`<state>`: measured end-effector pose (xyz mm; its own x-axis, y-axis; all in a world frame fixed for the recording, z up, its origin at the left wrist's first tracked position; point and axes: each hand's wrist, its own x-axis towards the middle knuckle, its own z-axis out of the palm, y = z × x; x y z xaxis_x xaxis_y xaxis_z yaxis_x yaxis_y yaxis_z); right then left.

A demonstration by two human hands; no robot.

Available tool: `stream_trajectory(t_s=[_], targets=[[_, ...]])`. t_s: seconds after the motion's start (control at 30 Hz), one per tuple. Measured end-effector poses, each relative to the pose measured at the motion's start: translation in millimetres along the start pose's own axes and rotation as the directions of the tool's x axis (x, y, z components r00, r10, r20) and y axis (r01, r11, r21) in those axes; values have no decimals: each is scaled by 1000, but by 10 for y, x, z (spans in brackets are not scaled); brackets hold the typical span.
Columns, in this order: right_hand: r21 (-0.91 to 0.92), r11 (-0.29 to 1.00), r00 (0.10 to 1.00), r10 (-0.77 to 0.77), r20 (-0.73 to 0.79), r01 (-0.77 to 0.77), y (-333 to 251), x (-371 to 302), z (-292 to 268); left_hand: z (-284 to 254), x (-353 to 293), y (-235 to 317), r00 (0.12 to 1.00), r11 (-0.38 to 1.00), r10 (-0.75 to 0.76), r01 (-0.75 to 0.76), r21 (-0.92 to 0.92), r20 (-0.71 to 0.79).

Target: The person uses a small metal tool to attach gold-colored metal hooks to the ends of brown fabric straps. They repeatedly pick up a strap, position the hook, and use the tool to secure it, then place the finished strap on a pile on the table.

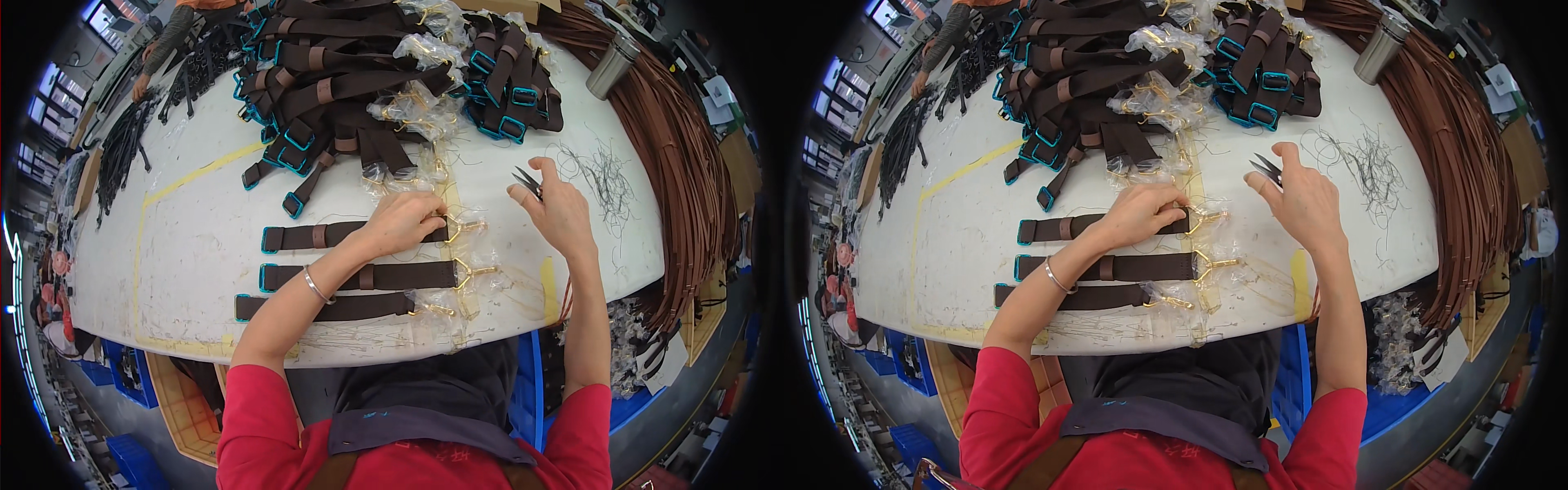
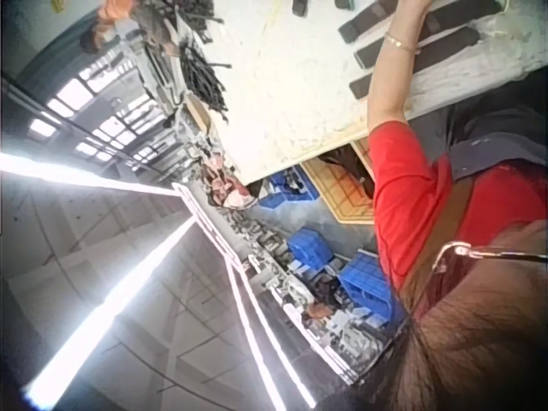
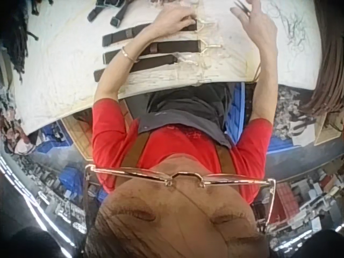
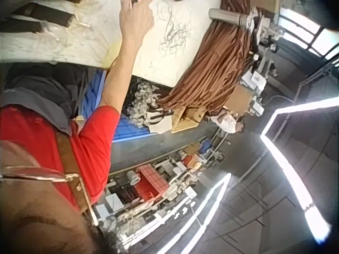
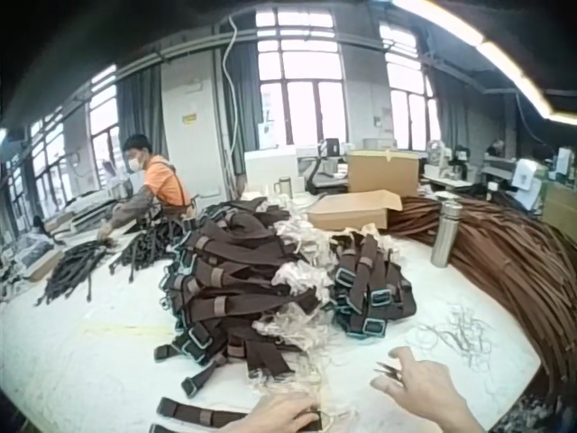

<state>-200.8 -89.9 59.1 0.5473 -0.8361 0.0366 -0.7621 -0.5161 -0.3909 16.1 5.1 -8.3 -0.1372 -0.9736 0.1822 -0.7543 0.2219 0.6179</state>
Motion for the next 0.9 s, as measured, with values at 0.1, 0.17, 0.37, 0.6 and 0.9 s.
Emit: stream_trajectory(t_s=[0.1, 0.17, 0.37, 0.6, 0.9], targets=[[134, 981, 984, -154, 94, 140, -53, 66, 56, 122, -52, -81, 991, 999, 30, -35, -34, -131], [207, 940, 931, -310, 195, 270, -43, 151, 195, 147, -66, -93, 987, 995, -29, 13, -100, -160], [380, 876, 788, -450, 421, 297, -87, 517, 306, 140, -64, -78, 969, 931, -203, 148, -333, -139], [451, 875, 763, -410, 500, 175, -53, 589, 517, 154, -64, -80, 974, 930, -171, 111, -349, -146], [445, 867, 785, -431, 444, 224, -63, 556, 526, 166, -67, -88, 975, 931, -164, 102, -351, -151]])
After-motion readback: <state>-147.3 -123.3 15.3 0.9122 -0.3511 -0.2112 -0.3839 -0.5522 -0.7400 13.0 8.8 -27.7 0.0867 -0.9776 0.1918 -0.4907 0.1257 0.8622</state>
